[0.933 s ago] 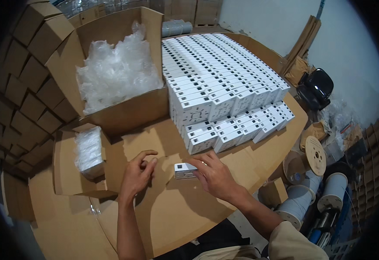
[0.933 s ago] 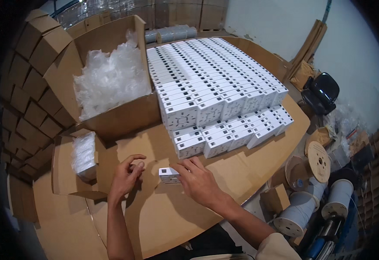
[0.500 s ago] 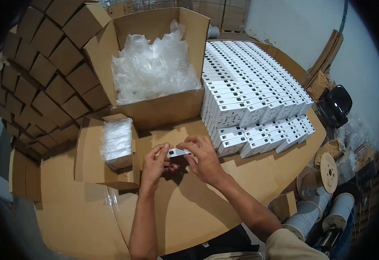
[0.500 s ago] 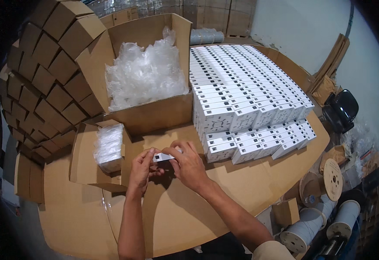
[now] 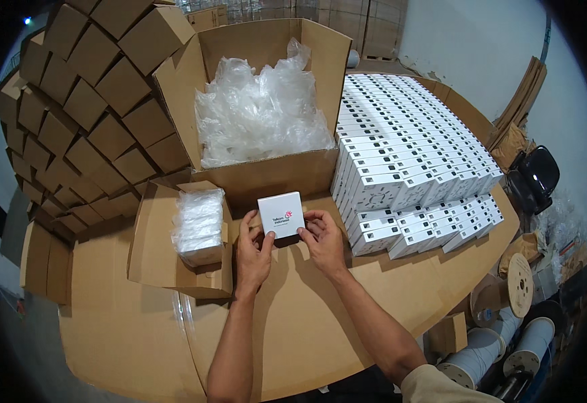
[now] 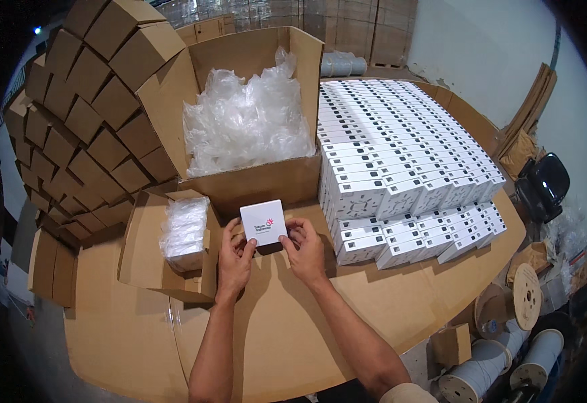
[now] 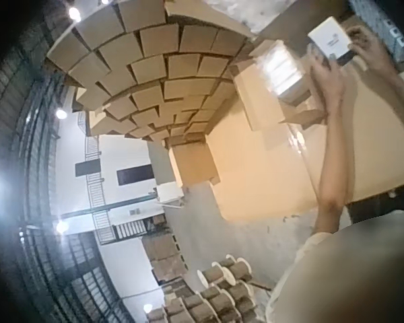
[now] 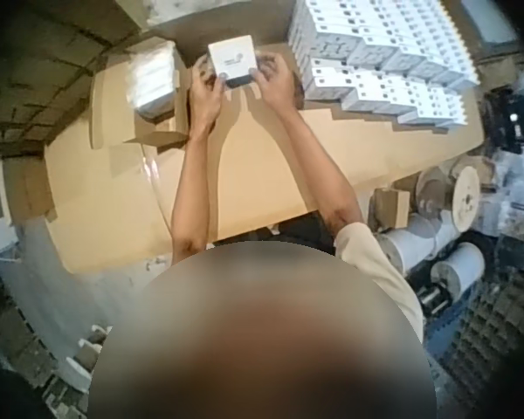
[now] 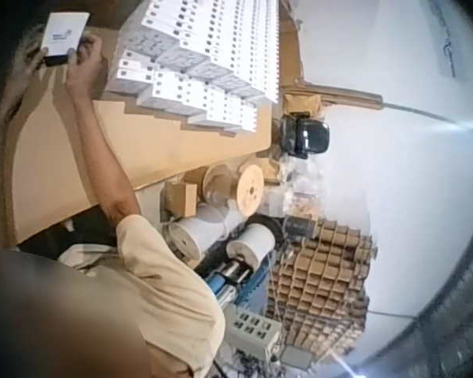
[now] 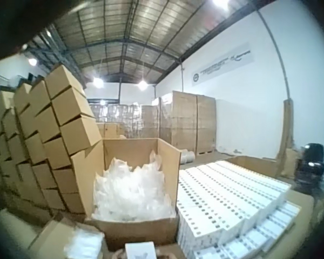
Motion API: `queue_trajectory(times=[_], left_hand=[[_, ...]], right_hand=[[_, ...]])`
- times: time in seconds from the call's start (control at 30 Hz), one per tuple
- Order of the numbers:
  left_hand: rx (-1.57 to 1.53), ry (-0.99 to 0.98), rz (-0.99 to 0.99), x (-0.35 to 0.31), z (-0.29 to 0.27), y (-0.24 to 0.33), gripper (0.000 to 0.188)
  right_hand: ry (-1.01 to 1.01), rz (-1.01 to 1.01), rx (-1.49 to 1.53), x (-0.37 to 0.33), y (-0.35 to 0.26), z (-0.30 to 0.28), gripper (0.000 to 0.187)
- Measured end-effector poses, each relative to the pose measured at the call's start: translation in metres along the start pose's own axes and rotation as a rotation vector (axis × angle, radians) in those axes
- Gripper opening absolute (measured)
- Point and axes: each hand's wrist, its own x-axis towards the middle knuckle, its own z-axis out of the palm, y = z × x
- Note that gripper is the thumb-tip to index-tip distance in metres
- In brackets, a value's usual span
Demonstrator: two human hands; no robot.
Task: Packing individual white product boxes into clear plastic bags and organizing them into stacks.
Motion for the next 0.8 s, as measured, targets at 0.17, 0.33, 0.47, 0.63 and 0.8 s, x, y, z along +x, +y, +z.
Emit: queue_trajectory(times=[0.17,0.33,0.47,0.63,0.8], left_hand=[[0.294,0.017,0.105,0.002,-0.005,-0.002,0.038],[0.445,0.023,0.081,-0.004,0.0,0.008,0.034],[0.498,0.006,0.121,-0.003,0.001,0.008,0.031],[0.509,0.003,0.135,-0.003,-0.001,0.007,0.03],[0.548,0.001,0.149,-0.004,-0.001,0.003,0.039]], right_hand=[[-0.037,-0.055,-0.123,0.005,0.003,-0.007,0.038],[-0.053,-0.071,-0.304,0.005,-0.011,-0.011,0.044],[-0.075,-0.092,-0.413,0.003,-0.014,-0.016,0.045],[-0.102,-0.058,-0.426,0.002,-0.016,-0.016,0.046],[-0.119,-0.042,-0.44,0.003,-0.014,-0.018,0.048]])
